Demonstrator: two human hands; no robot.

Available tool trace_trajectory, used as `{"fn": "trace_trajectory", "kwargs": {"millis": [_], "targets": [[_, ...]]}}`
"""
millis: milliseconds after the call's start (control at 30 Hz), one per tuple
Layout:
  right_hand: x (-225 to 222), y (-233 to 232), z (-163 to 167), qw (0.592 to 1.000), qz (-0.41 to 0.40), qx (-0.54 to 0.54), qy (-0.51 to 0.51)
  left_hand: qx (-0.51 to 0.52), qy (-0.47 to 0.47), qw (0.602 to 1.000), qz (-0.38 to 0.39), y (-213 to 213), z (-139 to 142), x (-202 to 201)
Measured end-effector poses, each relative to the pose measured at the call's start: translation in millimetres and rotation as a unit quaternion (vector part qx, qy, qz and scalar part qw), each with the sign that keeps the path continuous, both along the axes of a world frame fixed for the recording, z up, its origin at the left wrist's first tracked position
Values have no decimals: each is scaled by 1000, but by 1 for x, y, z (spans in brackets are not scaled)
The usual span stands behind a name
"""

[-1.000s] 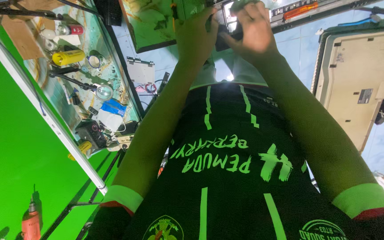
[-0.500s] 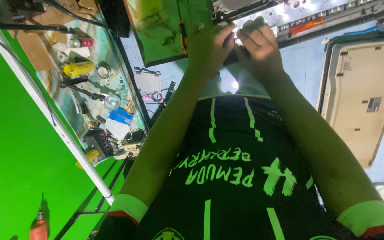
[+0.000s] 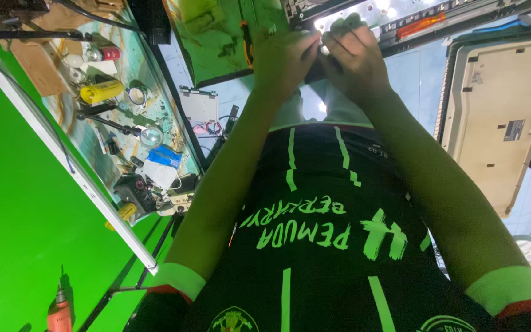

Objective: The person disassembles and repairs an electronic keyboard instrument, handling small screws and component wires by hand and using a screwdriver to adjust internal circuit board components, testing the buttons and keys at the end.

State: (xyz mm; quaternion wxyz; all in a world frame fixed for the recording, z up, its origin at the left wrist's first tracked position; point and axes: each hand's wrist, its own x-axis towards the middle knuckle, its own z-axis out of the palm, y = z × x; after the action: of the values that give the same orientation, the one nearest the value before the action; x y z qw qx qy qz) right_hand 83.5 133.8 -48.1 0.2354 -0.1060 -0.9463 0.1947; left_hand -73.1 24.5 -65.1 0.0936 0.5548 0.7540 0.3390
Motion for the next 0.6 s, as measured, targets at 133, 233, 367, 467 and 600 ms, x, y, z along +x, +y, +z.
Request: {"fn": "trace_trajectory", "kwargs": {"millis": [133,233,367,467,600], "targets": [[-1,-1,0,999,5,-17,-33,-16,-25,1000,-4,-4,-1,-2],[1,-2,-2,1000,0,-5,-6,-16,1,1000,0,-4,-2,-3],[1,-4,0,1000,-2,8,0,-64,-79,995,2,-1,0,-3],[-1,-6,0,1000,-11,19,12,-13,20,1000,17,-4,1,-3],[-1,-6,1,1000,-6,5,21,-4,-25,999,32,-5,-1,0]]}}
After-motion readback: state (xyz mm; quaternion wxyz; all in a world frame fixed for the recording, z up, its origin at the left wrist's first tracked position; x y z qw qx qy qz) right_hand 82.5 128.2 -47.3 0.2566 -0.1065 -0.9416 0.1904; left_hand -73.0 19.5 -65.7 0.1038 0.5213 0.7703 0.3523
